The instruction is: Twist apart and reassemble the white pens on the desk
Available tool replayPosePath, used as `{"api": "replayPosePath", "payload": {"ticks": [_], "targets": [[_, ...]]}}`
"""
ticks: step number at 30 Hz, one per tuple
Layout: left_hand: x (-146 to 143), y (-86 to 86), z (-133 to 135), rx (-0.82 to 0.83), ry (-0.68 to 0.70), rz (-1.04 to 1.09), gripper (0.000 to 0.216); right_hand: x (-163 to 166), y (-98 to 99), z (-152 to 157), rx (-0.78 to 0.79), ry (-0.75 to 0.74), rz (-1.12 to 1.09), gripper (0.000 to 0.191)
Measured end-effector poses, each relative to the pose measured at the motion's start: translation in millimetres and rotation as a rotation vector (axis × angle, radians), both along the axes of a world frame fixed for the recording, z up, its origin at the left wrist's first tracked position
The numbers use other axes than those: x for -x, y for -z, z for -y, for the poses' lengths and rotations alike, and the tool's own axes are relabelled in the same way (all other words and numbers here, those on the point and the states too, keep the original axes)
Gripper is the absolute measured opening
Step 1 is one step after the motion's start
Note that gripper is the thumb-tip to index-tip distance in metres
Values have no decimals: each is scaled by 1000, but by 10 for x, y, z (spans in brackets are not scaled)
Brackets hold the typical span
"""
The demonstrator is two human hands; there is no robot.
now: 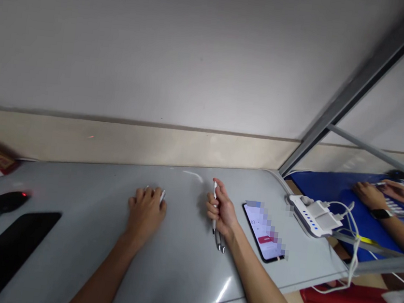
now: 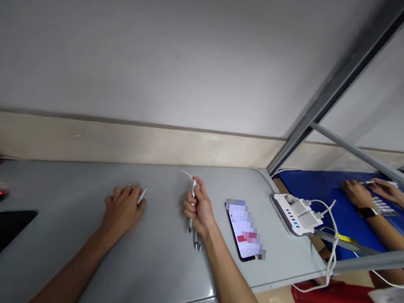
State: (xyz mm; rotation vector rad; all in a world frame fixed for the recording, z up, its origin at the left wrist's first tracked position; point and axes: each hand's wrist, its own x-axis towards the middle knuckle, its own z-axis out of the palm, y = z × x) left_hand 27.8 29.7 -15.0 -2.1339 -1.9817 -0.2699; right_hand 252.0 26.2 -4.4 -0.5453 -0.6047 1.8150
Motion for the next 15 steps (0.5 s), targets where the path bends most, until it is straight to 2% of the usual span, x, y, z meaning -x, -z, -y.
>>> {"api": "replayPosePath", "payload": {"ticks": [5, 10, 12, 15], "targets": [[-20, -25, 13, -22, 29, 62, 22, 4, 16, -4, 15, 38, 26, 31], [-19, -31, 20, -33, 38, 89, 20, 27, 20, 1, -66, 32, 154, 32], [-10, -20, 14, -30, 41, 97, 19, 30, 19, 7, -115, 59, 277, 28], [-10, -9, 6, -9, 87, 107, 18, 0, 2, 23, -266, 134, 641, 27]]}}
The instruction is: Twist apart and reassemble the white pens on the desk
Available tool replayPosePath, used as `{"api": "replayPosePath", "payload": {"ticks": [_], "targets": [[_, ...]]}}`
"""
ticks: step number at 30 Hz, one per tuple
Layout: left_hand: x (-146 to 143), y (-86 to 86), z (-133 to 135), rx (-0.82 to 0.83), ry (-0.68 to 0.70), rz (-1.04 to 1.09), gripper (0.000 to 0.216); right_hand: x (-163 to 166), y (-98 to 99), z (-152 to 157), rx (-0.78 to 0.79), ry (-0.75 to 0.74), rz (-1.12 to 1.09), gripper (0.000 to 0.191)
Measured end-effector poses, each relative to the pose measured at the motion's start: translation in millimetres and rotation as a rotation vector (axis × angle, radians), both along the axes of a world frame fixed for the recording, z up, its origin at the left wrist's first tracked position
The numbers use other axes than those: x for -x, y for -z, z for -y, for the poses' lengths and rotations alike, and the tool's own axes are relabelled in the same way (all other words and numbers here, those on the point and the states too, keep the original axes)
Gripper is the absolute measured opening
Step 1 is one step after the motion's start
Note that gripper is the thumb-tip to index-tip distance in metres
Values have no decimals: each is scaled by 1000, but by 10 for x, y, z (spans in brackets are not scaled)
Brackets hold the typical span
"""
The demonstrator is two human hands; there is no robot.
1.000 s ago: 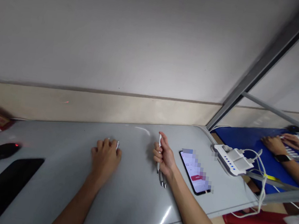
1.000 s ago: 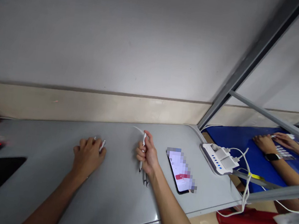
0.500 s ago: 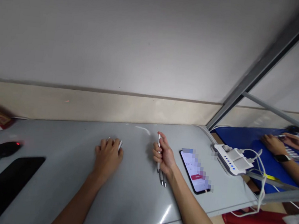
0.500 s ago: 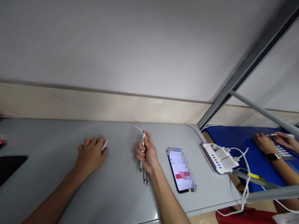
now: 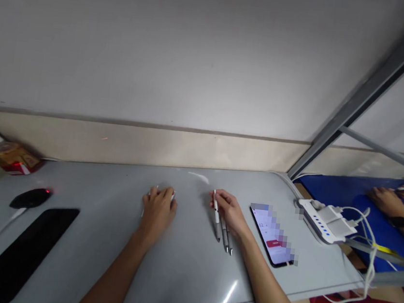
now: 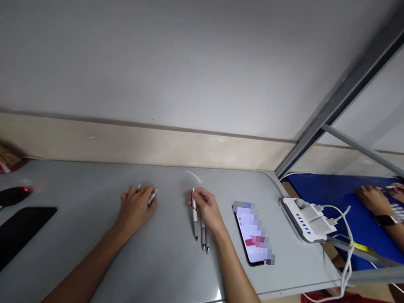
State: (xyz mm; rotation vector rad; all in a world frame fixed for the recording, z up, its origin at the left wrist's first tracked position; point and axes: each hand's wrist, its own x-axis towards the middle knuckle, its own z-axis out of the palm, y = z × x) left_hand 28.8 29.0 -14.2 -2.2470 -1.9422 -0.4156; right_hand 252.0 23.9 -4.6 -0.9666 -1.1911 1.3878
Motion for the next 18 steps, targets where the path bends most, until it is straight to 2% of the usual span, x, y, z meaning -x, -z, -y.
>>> {"api": "replayPosePath", "payload": {"ticks": [4, 6, 9, 13, 16, 18], "targets": [[-33, -8, 14, 19, 54, -24, 17, -77, -1, 6, -259, 171, 552, 23], [-51, -18, 28, 23, 59, -35, 18, -102, 42, -7, -309, 251, 791, 21], [-66, -28, 46, 24, 43, -45, 21, -114, 146, -37, -303, 310, 1069, 26], [-73, -33, 49, 29, 0, -41, 23, -132, 250, -61, -259, 328, 1241, 38], [-80, -42, 45, 31, -8, -3, 21, -164, 257, -65, -261, 301, 1232, 47], [-82, -50, 46, 13, 8, 21, 20, -186, 246, -66, -255, 277, 1206, 47]]}}
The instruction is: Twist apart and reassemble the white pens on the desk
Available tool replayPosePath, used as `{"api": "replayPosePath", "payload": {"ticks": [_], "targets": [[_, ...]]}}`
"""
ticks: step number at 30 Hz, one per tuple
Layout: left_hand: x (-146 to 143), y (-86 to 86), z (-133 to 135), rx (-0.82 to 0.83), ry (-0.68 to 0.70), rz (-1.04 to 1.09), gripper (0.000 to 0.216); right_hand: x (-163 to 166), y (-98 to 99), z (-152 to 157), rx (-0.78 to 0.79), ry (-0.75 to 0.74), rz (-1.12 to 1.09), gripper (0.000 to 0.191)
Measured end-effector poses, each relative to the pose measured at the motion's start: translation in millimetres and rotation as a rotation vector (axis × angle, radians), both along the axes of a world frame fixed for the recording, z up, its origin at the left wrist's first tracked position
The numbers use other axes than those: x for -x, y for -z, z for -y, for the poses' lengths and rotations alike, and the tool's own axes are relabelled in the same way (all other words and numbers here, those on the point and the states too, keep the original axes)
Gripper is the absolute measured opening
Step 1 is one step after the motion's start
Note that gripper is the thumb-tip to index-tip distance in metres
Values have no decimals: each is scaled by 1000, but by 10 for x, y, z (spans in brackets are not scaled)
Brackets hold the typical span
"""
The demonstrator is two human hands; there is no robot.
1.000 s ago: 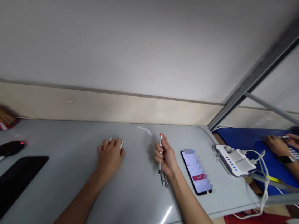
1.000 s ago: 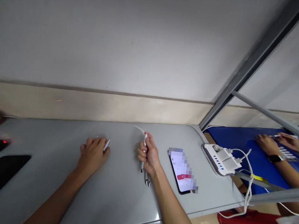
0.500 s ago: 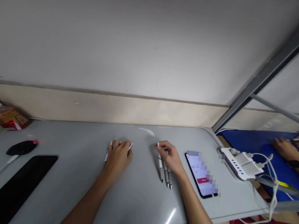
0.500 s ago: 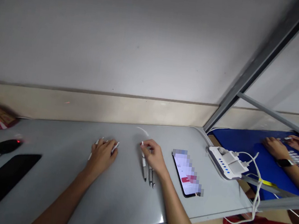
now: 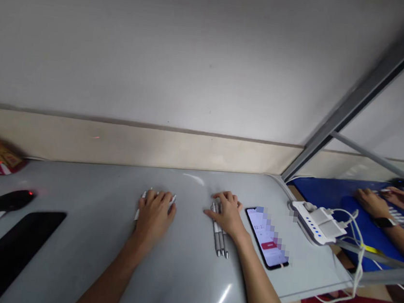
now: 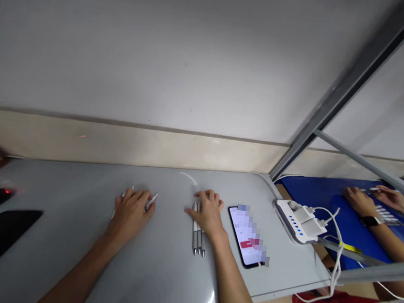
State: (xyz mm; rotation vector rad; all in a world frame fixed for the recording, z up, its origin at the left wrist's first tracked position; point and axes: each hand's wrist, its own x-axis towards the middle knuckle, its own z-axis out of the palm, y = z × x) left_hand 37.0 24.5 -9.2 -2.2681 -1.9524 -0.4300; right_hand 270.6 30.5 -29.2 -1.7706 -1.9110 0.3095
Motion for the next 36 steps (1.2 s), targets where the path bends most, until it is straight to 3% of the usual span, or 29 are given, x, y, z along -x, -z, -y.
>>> {"api": "replayPosePath", "payload": {"ticks": [12, 18, 21, 23, 25, 28, 32, 36], "targets": [[23, 33, 23, 28, 4, -69, 20, -47, -35, -27, 100, -59, -77, 27], [15, 30, 8, 50, 7, -30, 19, -9, -109, -6, -1, -24, -196, 29], [-32, 30, -3, 55, 89, 158, 24, 44, -166, 30, -78, -87, -276, 28], [-85, 36, 4, 65, 201, 372, 28, 89, -211, 60, -117, -217, -362, 35], [-142, 48, 31, 100, 336, 570, 28, 131, -252, 88, -78, -354, -471, 40], [-209, 79, 89, 224, 436, 715, 26, 173, -286, 113, 46, -421, -595, 34], [-212, 137, 107, 239, 404, 759, 28, 187, -271, 97, 65, -395, -596, 34], [-133, 149, 45, 125, 388, 622, 24, 140, -204, 38, 33, -196, -677, 40]]}}
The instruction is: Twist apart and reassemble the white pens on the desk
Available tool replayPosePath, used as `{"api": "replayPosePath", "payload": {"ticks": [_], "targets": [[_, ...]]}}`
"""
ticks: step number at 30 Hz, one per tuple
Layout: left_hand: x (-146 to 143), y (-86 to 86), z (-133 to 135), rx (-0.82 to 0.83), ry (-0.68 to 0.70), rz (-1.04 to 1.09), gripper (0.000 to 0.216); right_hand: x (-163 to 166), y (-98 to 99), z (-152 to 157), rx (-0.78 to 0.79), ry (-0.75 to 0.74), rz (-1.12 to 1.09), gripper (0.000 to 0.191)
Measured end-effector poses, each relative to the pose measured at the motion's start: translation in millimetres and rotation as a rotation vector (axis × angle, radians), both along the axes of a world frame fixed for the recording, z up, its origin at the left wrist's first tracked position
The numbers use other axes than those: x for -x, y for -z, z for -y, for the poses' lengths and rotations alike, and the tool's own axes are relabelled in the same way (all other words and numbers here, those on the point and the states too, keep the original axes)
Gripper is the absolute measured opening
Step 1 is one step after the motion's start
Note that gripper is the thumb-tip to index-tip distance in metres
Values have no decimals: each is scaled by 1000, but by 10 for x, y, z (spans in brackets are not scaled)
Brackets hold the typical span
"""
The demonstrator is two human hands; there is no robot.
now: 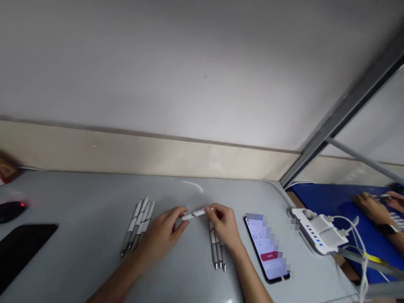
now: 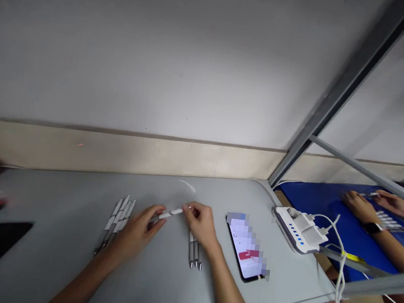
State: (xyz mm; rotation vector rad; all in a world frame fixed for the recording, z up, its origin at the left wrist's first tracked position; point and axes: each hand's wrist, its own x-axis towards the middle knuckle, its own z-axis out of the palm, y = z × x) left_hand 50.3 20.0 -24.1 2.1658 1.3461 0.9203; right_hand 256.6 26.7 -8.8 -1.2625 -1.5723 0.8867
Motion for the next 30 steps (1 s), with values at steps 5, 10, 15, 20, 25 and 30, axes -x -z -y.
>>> {"api": "replayPosePath", "payload": {"ticks": [5, 10, 15, 20, 25, 30], "targets": [[79, -82, -50, -113, 26, -106, 25, -93, 28, -33, 156, -145, -32, 48], [89, -154, -18, -195, 49, -227, 24, -112, -41, 14, 276, -295, -78, 51], [86, -176, -1, -237, 60, -326, 23, -89, -55, 33, 286, -301, -79, 54], [118, -162, -51, -297, 27, -394, 21, -26, -66, 70, 160, -246, -14, 48], [151, -114, -99, -282, -5, -332, 23, 49, -108, 107, -140, -170, 113, 32], [146, -55, -117, -273, -13, -308, 22, 47, -26, 66, -199, -113, 43, 27]]}}
